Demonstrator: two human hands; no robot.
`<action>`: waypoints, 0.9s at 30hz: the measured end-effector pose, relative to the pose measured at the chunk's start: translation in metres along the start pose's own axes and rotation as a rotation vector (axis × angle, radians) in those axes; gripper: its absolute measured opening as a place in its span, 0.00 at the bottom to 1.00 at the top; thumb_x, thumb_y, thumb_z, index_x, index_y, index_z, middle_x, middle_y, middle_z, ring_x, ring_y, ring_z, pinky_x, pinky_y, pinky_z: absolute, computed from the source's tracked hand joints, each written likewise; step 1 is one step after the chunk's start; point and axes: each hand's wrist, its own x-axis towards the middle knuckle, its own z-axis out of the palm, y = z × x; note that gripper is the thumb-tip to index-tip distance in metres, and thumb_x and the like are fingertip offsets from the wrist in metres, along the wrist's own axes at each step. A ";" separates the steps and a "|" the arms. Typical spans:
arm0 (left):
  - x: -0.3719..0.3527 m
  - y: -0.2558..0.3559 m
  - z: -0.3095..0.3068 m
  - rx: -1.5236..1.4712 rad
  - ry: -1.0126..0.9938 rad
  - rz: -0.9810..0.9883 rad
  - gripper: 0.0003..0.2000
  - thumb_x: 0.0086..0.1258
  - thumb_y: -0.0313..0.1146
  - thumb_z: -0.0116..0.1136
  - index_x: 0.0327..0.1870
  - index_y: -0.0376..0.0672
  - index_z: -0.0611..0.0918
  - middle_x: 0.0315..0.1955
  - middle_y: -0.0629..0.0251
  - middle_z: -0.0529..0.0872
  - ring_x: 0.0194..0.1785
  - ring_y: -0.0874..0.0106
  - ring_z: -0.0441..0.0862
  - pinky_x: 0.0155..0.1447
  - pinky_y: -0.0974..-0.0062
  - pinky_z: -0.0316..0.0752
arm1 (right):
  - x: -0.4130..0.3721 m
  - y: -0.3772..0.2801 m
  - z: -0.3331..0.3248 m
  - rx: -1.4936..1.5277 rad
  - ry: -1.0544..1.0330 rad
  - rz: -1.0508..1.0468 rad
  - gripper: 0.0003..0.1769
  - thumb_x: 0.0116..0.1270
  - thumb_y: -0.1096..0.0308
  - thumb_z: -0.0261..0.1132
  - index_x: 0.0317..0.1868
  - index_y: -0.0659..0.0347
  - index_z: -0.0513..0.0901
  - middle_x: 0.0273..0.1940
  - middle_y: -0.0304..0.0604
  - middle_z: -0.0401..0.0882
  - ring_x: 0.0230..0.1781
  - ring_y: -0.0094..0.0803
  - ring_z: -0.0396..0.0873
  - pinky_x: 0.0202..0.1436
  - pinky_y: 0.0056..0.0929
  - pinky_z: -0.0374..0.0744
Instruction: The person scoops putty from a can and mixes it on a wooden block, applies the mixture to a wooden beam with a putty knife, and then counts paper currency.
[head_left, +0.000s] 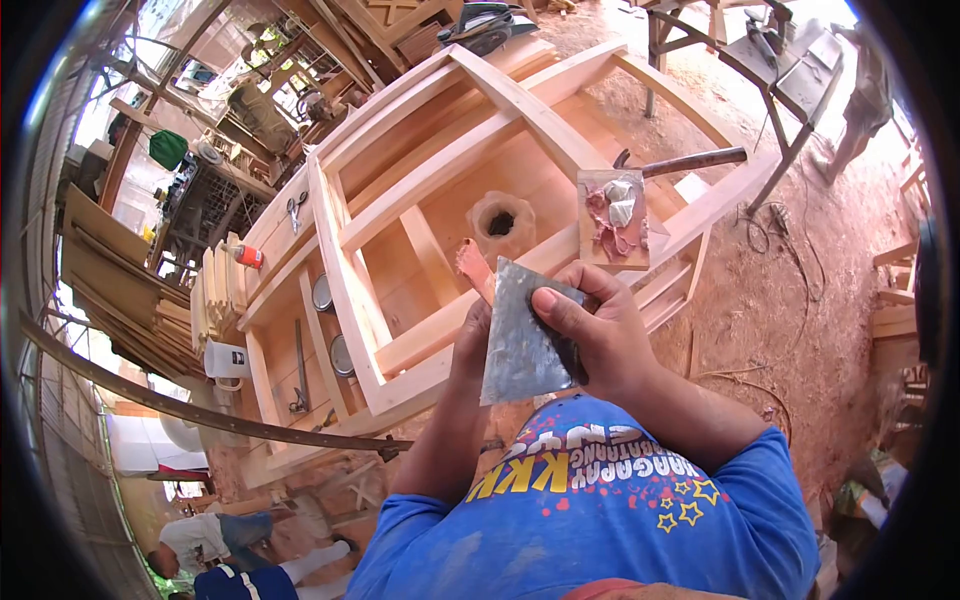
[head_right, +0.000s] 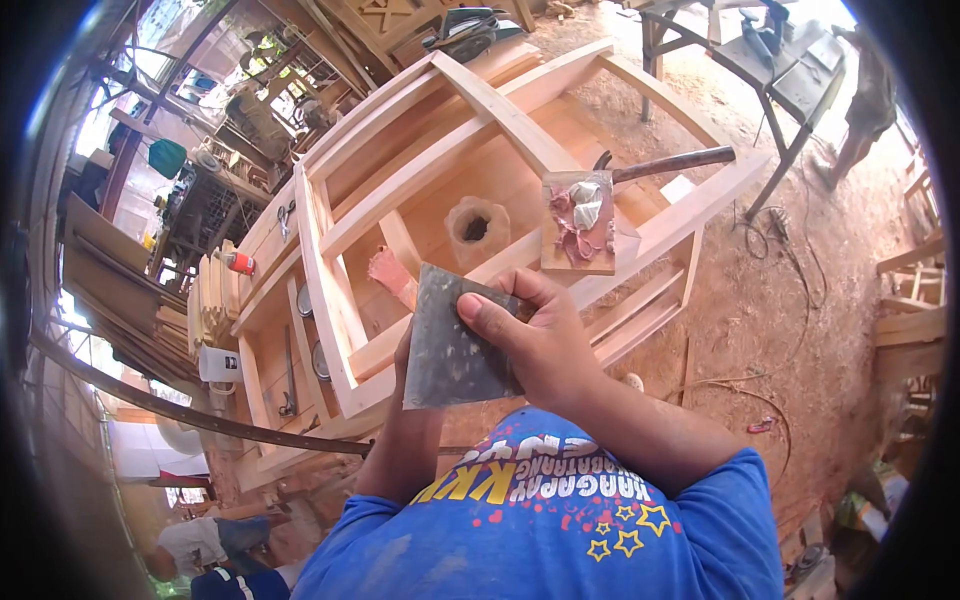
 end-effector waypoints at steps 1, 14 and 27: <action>0.002 0.000 0.004 0.009 0.006 -0.007 0.21 0.81 0.46 0.60 0.63 0.37 0.82 0.54 0.57 0.89 0.53 0.65 0.90 0.59 0.64 0.88 | 0.000 -0.002 0.000 0.011 0.008 -0.006 0.09 0.75 0.66 0.74 0.44 0.62 0.84 0.37 0.38 0.89 0.36 0.20 0.85 0.39 0.22 0.83; 0.016 -0.014 0.025 0.246 0.146 -0.025 0.23 0.85 0.53 0.51 0.65 0.43 0.80 0.55 0.67 0.85 0.56 0.72 0.85 0.57 0.71 0.85 | 0.002 -0.027 0.001 -0.021 0.035 -0.130 0.11 0.74 0.66 0.75 0.43 0.63 0.83 0.37 0.38 0.88 0.36 0.19 0.84 0.41 0.22 0.82; 0.010 -0.022 -0.004 0.402 -0.067 -0.225 0.22 0.76 0.56 0.66 0.48 0.44 0.79 0.30 0.71 0.78 0.28 0.78 0.72 0.34 0.78 0.66 | 0.045 -0.049 -0.023 0.227 0.184 -0.312 0.11 0.79 0.62 0.67 0.49 0.62 0.81 0.40 0.41 0.87 0.39 0.29 0.89 0.45 0.32 0.89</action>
